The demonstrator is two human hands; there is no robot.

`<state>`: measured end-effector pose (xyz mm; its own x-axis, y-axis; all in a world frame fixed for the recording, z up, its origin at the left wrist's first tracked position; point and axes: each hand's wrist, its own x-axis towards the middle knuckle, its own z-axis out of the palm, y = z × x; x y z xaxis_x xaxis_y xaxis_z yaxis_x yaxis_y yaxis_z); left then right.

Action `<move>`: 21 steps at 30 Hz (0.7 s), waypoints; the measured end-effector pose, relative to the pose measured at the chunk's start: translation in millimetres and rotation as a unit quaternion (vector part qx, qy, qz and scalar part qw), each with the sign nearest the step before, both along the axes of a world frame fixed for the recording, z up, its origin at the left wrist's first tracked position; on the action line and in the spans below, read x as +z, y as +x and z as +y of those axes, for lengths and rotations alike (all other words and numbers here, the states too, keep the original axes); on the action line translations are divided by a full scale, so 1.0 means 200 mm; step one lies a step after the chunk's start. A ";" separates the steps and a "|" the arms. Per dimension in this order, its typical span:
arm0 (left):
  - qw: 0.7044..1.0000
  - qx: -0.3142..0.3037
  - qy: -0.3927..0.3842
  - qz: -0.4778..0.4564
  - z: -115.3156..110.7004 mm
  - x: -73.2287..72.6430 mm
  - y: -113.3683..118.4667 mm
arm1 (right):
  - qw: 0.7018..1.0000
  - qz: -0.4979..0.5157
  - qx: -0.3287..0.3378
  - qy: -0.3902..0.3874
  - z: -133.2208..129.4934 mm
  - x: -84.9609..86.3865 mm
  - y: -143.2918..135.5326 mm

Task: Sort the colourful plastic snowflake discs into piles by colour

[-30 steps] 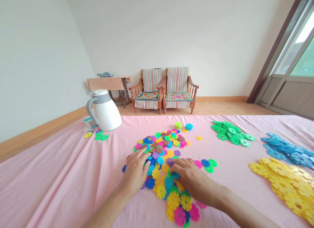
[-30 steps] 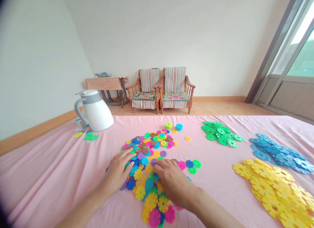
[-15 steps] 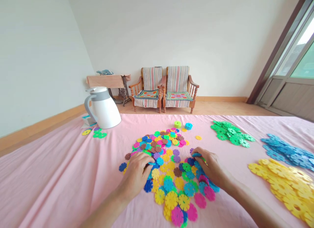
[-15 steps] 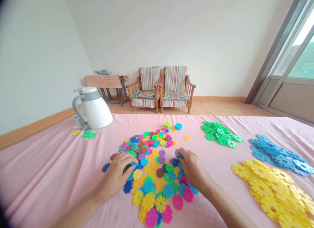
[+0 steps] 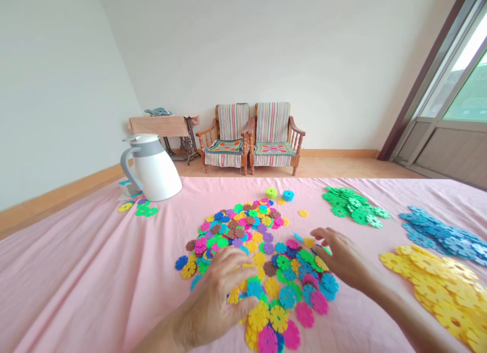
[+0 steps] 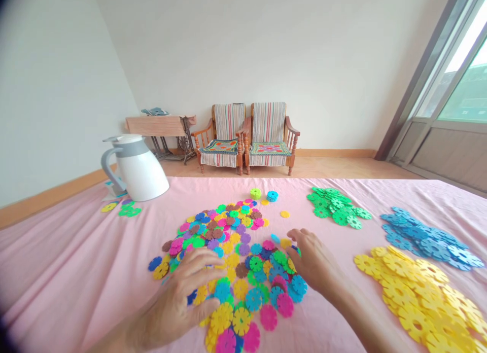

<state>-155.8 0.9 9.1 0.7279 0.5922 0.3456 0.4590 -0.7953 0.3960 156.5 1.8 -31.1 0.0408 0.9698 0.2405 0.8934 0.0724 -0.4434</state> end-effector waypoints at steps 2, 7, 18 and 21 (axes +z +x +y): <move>0.998 -0.045 -0.012 0.033 -0.03 0.02 0.02 | 0.999 -0.038 -0.001 -0.017 -0.02 0.02 -0.02; 0.996 -0.060 -0.020 0.067 -0.05 0.02 0.06 | 0.994 0.019 0.106 -0.024 -0.09 0.10 -0.18; 0.986 0.137 0.046 0.079 0.50 0.05 0.01 | 0.988 -0.052 0.141 0.034 0.27 0.18 -0.31; 0.970 0.201 0.034 0.132 0.72 -0.01 0.04 | 0.982 -0.109 0.153 0.007 0.48 0.20 -0.40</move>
<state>-148.0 145.0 7.0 0.5107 0.8291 0.2276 0.8160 -0.5508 0.1753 77.1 97.5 9.1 -0.3055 0.9255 0.2237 0.9030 0.3562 -0.2404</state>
